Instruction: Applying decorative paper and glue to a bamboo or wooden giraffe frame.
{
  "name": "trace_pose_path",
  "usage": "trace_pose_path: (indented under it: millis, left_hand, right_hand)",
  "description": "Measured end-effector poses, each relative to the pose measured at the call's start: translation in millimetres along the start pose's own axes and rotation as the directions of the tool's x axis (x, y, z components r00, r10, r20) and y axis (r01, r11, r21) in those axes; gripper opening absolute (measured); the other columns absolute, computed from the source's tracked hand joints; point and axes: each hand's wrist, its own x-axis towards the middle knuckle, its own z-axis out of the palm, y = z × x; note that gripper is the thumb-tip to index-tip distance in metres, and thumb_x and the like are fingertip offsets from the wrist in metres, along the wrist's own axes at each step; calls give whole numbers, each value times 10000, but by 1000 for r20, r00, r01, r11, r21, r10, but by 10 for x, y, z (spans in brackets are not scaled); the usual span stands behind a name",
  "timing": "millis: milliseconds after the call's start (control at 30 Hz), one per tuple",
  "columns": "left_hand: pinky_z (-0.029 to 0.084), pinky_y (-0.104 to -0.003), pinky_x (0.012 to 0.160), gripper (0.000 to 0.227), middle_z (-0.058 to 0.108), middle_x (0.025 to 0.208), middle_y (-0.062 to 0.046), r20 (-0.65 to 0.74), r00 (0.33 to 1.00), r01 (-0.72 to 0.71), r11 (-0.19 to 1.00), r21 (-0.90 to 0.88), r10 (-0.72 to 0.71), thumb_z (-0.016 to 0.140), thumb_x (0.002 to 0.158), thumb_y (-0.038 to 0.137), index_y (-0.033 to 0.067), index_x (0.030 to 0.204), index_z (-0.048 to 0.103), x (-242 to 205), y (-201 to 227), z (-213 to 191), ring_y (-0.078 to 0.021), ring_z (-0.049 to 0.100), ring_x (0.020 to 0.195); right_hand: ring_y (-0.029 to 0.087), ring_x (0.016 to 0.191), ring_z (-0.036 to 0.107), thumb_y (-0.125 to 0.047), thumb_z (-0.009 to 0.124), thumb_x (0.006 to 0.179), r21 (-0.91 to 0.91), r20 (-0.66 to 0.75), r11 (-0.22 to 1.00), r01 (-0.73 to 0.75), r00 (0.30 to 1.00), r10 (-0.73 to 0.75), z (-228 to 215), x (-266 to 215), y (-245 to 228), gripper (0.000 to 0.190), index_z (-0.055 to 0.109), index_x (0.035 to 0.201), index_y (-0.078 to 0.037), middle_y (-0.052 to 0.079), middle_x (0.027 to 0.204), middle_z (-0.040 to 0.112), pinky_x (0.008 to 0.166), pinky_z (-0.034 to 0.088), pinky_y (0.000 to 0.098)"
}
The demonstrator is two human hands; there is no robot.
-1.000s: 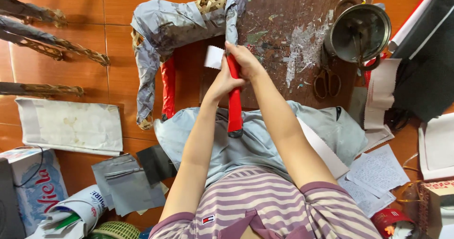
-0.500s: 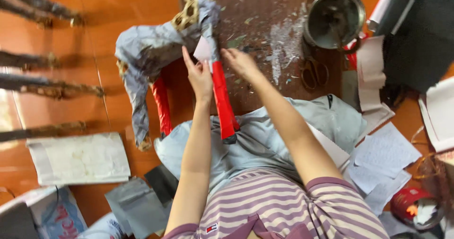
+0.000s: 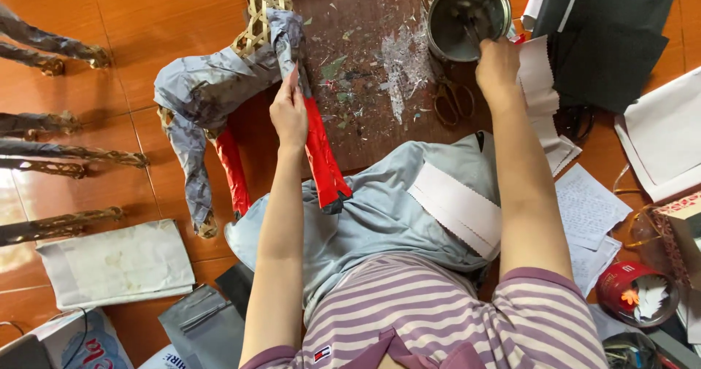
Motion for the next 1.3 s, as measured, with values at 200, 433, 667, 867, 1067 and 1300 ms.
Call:
trace_pose_path:
  millis: [200, 433, 667, 867, 1067, 1300]
  left_hand:
    - [553, -387, 951, 380, 716, 1233, -194, 11, 999, -50, 996, 71, 49, 576, 1015, 44, 88, 1389, 620, 47, -114, 31, -315, 714, 1117]
    - [513, -368, 998, 346, 691, 1251, -179, 15, 1000, 20, 998, -53, -19, 537, 1054, 61, 38, 1392, 606, 150, -725, 236, -297, 671, 1153]
    - [509, -317, 1039, 504, 659, 1310, -92, 160, 961, 268, 605, -750, -226, 455, 935, -116, 9, 1416, 537, 228, -1010, 185, -198, 637, 1197]
    - [570, -340, 919, 551, 667, 1248, -73, 362, 868, 469, 324, -822, -339, 473, 901, -140, 59, 1412, 535, 245, -887, 42, -204, 663, 1104]
    - [573, -317, 907, 677, 644, 1256, -53, 408, 850, 501, 269, -823, -333, 477, 772, -232, 61, 1382, 514, 216, -1168, 81, -195, 660, 1110]
    - [571, -324, 921, 780, 628, 1283, -43, 418, 849, 499, 232, -835, -324, 465, 740, -258, 102, 1430, 495, 207, -988, -9, -195, 644, 1165]
  right_hand:
    - [430, 984, 658, 60, 690, 797, -11, -133, 1000, 12, 991, -13, -626, -113, -369, 146, 751, 912, -7, 226, 983, 691, 867, 546, 499]
    - [312, 872, 737, -39, 690, 947, 584, 73, 791, -185, 982, 175, -520, -543, -568, 199, 762, 1124, 16, 210, 994, 758, 775, 577, 409]
    - [115, 893, 668, 3, 655, 949, 894, 236, 402, -200, 971, -41, -523, -657, -1830, 277, 728, 1216, -2, 71, 1031, 771, 785, 540, 250]
    - [117, 869, 675, 12, 666, 928, 873, 79, 488, 13, 983, -167, -528, -641, -2779, 267, 753, 1170, -58, 58, 1018, 722, 747, 534, 257]
    - [112, 780, 628, -3, 680, 939, 891, 143, 453, -21, 961, -237, -548, -703, -2907, 220, 760, 1138, -49, 60, 949, 712, 695, 505, 248]
    - [120, 770, 622, -22, 630, 983, 847, 227, 523, -95, 954, -194, -495, -401, -2695, 239, 750, 1188, -49, 76, 899, 733, 678, 491, 260]
